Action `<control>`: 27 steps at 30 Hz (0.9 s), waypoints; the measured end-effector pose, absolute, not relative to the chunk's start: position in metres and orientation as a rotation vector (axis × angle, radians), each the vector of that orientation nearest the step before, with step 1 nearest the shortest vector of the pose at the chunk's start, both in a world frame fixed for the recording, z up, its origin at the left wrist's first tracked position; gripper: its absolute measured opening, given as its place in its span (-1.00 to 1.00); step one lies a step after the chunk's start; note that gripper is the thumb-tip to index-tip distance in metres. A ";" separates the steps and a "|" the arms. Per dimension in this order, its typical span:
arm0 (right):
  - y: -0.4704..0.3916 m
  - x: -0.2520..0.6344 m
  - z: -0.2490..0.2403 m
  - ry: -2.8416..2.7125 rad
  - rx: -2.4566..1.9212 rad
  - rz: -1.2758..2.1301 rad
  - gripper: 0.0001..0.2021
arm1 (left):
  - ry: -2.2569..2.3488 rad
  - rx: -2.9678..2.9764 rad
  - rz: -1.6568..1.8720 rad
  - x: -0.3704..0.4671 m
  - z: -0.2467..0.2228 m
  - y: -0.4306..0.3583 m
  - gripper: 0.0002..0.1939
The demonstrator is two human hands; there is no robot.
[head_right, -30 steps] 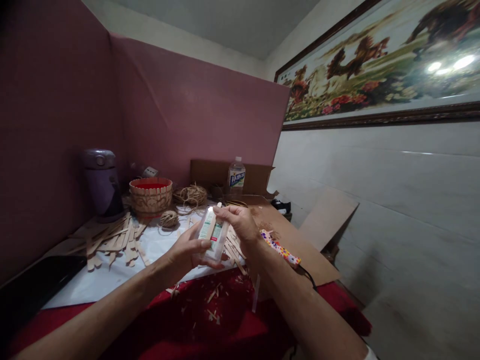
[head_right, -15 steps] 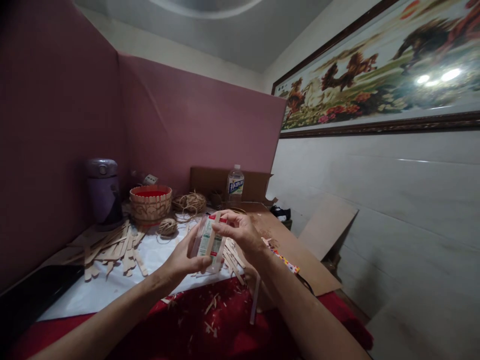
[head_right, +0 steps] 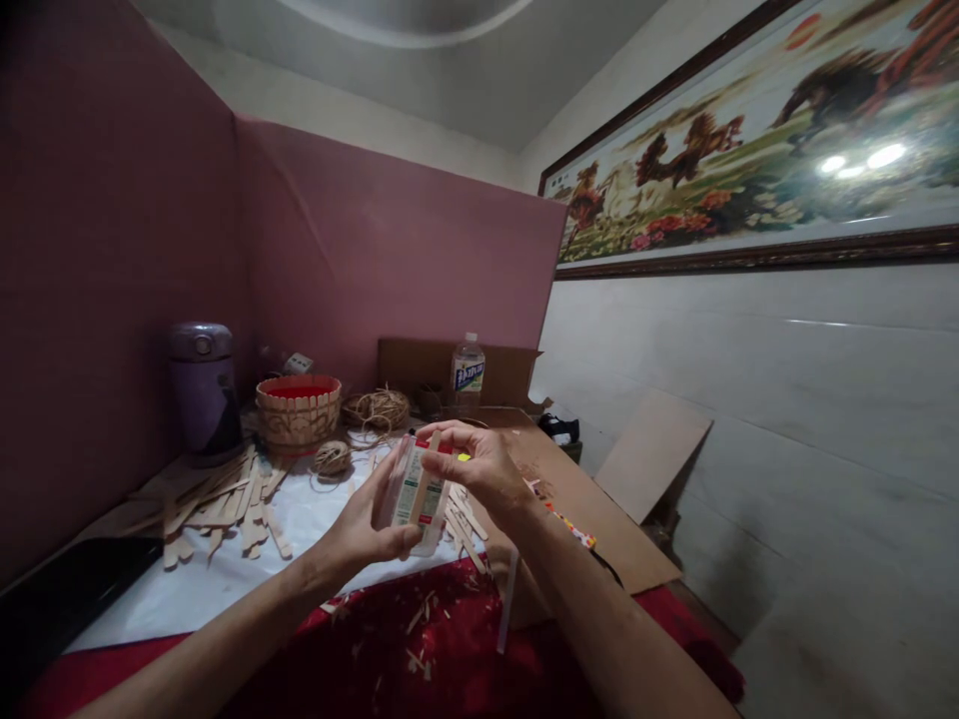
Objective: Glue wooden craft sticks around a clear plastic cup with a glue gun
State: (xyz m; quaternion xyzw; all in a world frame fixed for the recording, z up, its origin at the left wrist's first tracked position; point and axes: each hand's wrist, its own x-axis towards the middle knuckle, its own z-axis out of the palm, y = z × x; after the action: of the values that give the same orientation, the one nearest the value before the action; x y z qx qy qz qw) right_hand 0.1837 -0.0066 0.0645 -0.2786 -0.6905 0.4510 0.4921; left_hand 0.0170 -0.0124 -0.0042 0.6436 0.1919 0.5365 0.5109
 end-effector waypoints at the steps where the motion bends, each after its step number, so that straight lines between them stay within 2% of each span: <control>1: -0.006 0.185 0.064 -1.700 -0.679 1.090 -0.77 | 0.452 1.545 1.295 0.017 -0.004 -0.013 0.21; 18: -0.012 0.182 0.066 -1.634 -0.696 1.149 -0.80 | 0.451 1.405 1.177 0.013 0.002 -0.019 0.23; 27: -0.010 0.178 0.068 -1.555 -0.704 1.180 -0.79 | 0.337 1.407 1.163 0.016 0.002 -0.017 0.05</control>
State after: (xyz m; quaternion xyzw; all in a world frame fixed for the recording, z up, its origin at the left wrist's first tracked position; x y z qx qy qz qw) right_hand 0.1777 -0.0101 0.0678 -0.2924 -0.6452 0.4897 0.5084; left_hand 0.0165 -0.0169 0.0019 0.6068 0.1452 0.5017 0.5992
